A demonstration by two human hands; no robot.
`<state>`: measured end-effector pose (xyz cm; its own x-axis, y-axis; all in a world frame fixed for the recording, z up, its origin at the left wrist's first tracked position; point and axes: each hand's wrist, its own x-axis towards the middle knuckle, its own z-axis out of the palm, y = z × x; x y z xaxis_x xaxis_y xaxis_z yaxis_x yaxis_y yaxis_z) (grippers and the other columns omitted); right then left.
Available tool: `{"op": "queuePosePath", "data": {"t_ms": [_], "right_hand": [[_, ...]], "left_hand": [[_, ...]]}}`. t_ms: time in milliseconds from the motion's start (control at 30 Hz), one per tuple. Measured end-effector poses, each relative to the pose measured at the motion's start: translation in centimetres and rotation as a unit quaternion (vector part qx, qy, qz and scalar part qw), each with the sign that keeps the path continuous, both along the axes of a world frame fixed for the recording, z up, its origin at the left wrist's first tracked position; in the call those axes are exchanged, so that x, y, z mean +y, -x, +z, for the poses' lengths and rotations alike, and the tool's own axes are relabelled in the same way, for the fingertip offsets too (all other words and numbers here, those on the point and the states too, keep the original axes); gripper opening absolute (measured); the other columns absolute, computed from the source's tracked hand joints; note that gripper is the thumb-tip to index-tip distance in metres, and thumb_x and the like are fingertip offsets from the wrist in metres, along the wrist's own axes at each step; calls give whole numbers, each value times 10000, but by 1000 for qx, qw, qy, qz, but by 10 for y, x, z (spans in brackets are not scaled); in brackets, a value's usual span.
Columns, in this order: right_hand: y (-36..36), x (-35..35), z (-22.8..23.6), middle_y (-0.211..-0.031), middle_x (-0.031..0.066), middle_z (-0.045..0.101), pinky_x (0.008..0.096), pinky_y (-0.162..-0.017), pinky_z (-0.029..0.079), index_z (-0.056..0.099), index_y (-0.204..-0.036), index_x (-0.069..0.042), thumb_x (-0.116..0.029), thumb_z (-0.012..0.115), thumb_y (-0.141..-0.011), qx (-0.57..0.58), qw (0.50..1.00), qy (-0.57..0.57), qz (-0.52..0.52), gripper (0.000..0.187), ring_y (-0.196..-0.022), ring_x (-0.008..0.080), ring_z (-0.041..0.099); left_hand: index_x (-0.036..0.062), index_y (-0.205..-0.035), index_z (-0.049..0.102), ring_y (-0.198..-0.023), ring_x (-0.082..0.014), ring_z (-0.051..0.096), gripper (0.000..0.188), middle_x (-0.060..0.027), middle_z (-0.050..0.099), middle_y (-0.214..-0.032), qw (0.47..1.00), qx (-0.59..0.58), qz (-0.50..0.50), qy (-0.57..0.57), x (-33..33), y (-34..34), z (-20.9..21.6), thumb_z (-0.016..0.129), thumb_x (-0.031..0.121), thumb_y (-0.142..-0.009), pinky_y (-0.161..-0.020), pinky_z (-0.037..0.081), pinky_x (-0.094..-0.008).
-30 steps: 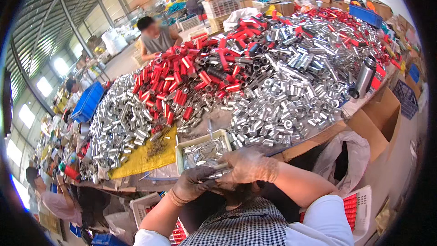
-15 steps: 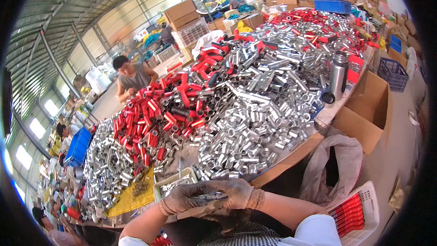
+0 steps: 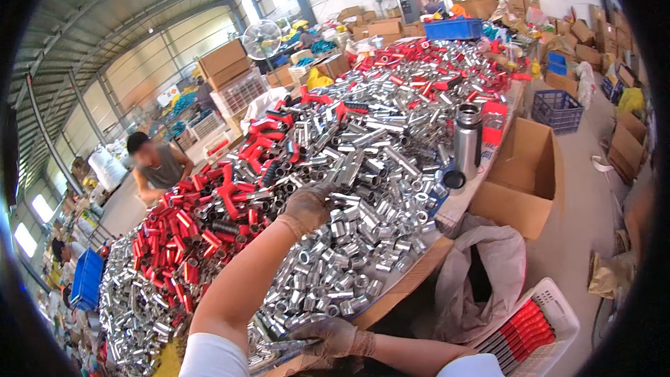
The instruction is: The person assembles tools by inserting metal tubes, springs, and pins into plastic handles by hand, then placing the completed tools into a basket.
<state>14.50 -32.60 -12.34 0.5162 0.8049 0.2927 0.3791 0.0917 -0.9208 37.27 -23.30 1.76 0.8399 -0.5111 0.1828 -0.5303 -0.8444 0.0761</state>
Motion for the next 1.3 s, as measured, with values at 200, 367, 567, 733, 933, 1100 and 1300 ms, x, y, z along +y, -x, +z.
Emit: {"op": "queuePosePath", "data": {"t_ms": [200, 367, 567, 733, 933, 1100, 1300], "right_hand": [[-3, -8, 10, -1273, 111, 586, 328, -992, 438, 577, -1275, -62, -163, 689, -857, 72, 997, -6, 7, 444, -1163, 205, 553], [-5, 1, -3, -1247, 122, 598, 354, -986, 435, 579, -1273, -72, -267, 678, -872, 53, 998, -18, -1, 458, -1146, 239, 563], [-3, -1, -7, -1187, 119, 633, 342, -971, 442, 568, -1277, -80, -291, 679, -866, 45, 999, -17, 3, 475, -1111, 226, 591], [1, -1, 6, -1294, 107, 577, 329, -1049, 374, 559, -1291, -38, -205, 702, -866, 121, 992, -24, 38, 478, -1224, 201, 502], [21, 0, 40, -1069, 115, 672, 318, -894, 480, 643, -1161, -47, -229, 696, -833, 113, 990, 42, -72, 379, -999, 212, 630], [50, 11, 77, -823, 126, 662, 368, -671, 499, 688, -1105, -105, -211, 741, -737, -114, 993, 26, -35, 386, -751, 291, 641], [88, 35, 85, -808, 140, 676, 350, -618, 514, 623, -1170, 14, -264, 799, -718, -175, 983, 31, 52, 558, -711, 291, 666]], "left_hand": [[192, -1128, 662, -1065, -280, 599, 365, -78, 690, -994, 956, -119, -56, -263, -9, -36, -4, 611, 157, -768, -943, 403, -411], [99, -1034, 636, -904, -304, 640, 237, -139, 672, -961, 999, -37, 20, -29, 69, -26, -15, 623, 176, -810, -805, 482, -387], [43, -998, 574, -621, -101, 525, 265, -8, 574, -729, 858, 198, 137, 454, 148, 98, 14, 541, 305, -967, -567, 426, -275], [4, -960, 650, -598, -123, 578, 253, -45, 620, -706, 871, 243, 139, 404, 215, 236, 25, 628, 251, -911, -543, 459, -257], [-14, -1089, 639, -694, -117, 601, 282, -39, 643, -785, 777, 397, 272, 405, 229, 361, 17, 624, 213, -923, -588, 470, -252], [55, -1148, 647, -719, -76, 604, 283, -17, 645, -792, 708, 414, 332, 467, 214, 418, 17, 639, 213, -914, -585, 484, -226], [23, -1035, 668, -595, -73, 541, 395, -16, 623, -737, 711, 415, 267, 501, 206, 457, -11, 555, 391, -946, -527, 427, -230]]}}
